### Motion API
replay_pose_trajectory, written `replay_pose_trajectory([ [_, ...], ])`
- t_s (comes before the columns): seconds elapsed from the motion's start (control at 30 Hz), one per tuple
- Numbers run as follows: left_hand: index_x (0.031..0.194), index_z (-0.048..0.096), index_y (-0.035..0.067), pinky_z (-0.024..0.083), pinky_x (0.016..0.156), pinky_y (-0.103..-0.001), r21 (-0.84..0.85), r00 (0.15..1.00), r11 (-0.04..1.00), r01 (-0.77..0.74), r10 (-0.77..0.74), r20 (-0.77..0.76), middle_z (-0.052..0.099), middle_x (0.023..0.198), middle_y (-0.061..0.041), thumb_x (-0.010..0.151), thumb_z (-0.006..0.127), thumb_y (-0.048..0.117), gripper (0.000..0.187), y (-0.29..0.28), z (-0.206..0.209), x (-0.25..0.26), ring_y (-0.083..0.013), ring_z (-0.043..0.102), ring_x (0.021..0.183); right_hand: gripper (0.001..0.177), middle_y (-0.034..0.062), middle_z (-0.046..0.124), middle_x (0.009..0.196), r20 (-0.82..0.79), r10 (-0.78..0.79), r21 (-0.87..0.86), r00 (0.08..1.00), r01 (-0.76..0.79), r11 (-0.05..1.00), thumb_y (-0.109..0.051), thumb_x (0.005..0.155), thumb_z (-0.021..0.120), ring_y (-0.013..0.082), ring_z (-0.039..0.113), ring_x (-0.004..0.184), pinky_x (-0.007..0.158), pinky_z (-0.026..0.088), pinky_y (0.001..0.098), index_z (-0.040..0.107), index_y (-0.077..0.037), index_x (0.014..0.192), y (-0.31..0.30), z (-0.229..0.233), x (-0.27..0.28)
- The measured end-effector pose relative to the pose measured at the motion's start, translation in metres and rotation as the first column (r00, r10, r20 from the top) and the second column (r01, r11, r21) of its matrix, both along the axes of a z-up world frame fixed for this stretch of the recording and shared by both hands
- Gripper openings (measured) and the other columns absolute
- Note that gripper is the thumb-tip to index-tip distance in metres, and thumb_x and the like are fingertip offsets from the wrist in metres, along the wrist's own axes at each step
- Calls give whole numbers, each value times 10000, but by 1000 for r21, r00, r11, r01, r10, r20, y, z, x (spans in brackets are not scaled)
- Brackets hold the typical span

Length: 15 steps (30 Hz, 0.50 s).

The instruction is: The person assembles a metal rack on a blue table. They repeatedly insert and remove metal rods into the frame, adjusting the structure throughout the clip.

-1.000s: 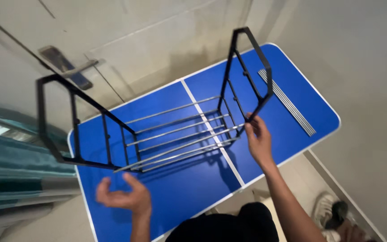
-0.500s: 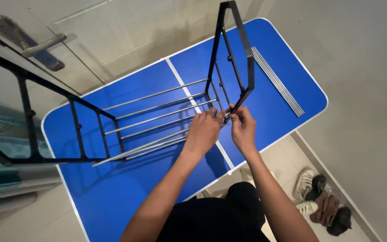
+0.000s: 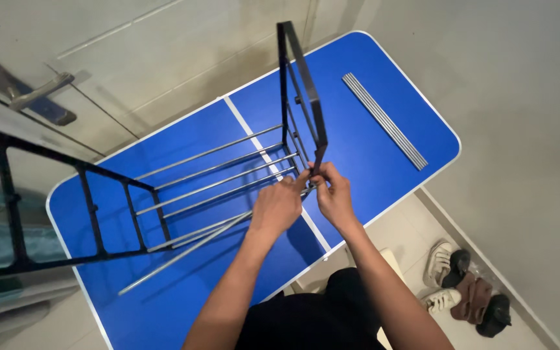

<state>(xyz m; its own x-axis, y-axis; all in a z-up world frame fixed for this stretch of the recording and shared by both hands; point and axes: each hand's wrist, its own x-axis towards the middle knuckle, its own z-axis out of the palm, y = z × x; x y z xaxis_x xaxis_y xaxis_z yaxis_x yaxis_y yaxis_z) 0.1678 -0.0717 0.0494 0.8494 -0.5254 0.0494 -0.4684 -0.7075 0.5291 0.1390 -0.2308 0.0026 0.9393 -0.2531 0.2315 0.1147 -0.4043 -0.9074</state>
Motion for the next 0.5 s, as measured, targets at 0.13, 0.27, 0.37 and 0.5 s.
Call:
replay_pose_trajectory([
  [0.13,1370,642,184,552,755,-551,-43,991,999,-26,20,-130,729,984,-202,911,493,87,492,4,18,0,-436,701,838,252,89,745,926,8,65,53,998,-65,996,74,966,557,138,706,839,779,563,271,671,-15,1173,-3,1,0],
  [0.27,1357,653,170,518,868,-564,-64,972,997,-39,23,-233,728,1017,-229,914,475,89,485,7,30,2,-447,686,946,307,104,740,902,14,81,80,997,-82,993,118,935,528,159,718,835,782,564,280,659,-20,1176,0,0,-1],
  [0.37,1358,635,150,512,884,-553,-66,951,996,-61,38,-308,728,1057,-226,937,482,104,450,8,33,3,-444,673,1001,255,104,749,863,-117,30,-28,993,-33,999,87,939,572,180,746,764,614,526,323,658,-44,1139,-1,2,-4],
  [0.5,1309,672,126,534,879,-510,-124,958,991,-41,4,-287,721,1063,-241,949,533,123,386,11,36,4,-437,684,1004,386,120,759,937,1,114,-114,993,-113,987,128,854,548,240,776,860,710,604,335,634,-64,1177,-3,10,-3],
])
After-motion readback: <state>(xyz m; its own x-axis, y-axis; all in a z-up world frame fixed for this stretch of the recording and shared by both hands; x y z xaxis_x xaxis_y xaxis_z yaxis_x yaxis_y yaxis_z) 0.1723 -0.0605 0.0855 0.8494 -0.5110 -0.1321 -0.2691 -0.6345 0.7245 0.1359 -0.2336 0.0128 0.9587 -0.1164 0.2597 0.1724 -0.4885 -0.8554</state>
